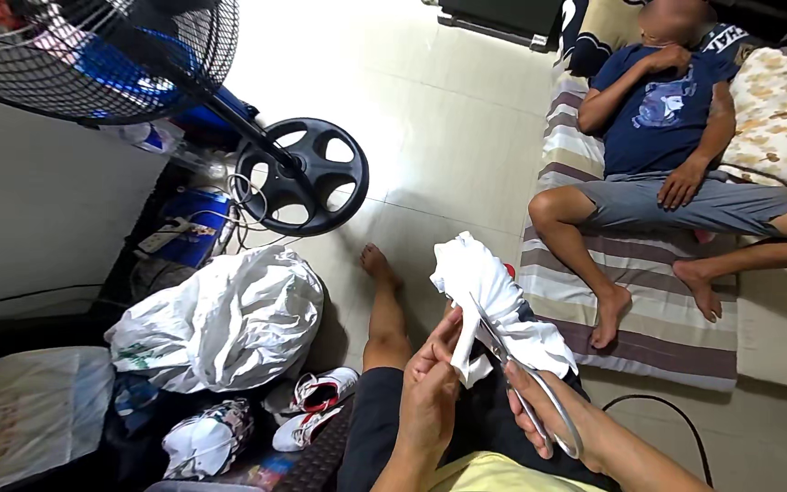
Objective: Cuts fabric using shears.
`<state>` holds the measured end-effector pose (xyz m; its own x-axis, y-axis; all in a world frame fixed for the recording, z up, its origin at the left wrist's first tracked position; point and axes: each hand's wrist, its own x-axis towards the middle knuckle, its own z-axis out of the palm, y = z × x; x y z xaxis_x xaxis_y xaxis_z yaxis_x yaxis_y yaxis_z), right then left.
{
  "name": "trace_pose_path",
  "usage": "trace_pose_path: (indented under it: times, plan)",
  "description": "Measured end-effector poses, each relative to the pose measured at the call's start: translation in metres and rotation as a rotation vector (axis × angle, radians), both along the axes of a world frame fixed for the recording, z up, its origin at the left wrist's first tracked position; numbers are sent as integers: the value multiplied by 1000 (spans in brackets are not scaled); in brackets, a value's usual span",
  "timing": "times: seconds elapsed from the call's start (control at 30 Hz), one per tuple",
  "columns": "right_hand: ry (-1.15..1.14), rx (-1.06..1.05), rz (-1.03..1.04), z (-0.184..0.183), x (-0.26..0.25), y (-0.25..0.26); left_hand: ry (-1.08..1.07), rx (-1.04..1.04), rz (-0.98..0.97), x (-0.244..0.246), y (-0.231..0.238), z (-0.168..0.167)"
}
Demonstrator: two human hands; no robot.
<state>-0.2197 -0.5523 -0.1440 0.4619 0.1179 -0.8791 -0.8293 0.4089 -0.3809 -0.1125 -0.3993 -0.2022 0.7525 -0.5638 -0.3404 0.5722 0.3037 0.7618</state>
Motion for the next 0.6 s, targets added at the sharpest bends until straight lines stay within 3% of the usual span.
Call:
trace_pose_path:
  times: [0.07, 0.17, 0.23, 0.37, 0.6]
  plan:
    - [-18, 32, 47, 3, -4, -5, 145, 27, 121, 9, -10, 5]
    - [-49, 42, 89, 8, -18, -14, 525, 174, 333, 28, -34, 21]
    - [-46, 17, 111, 12, -26, -18, 670, 279, 327, 36, -47, 22]
    - [-45, -38, 134, 19, -36, -23, 709, 395, 234, 36, -62, 17]
    - [-44, -46, 203, 20, -37, -31, 583, 440, 82, 34, -58, 11]
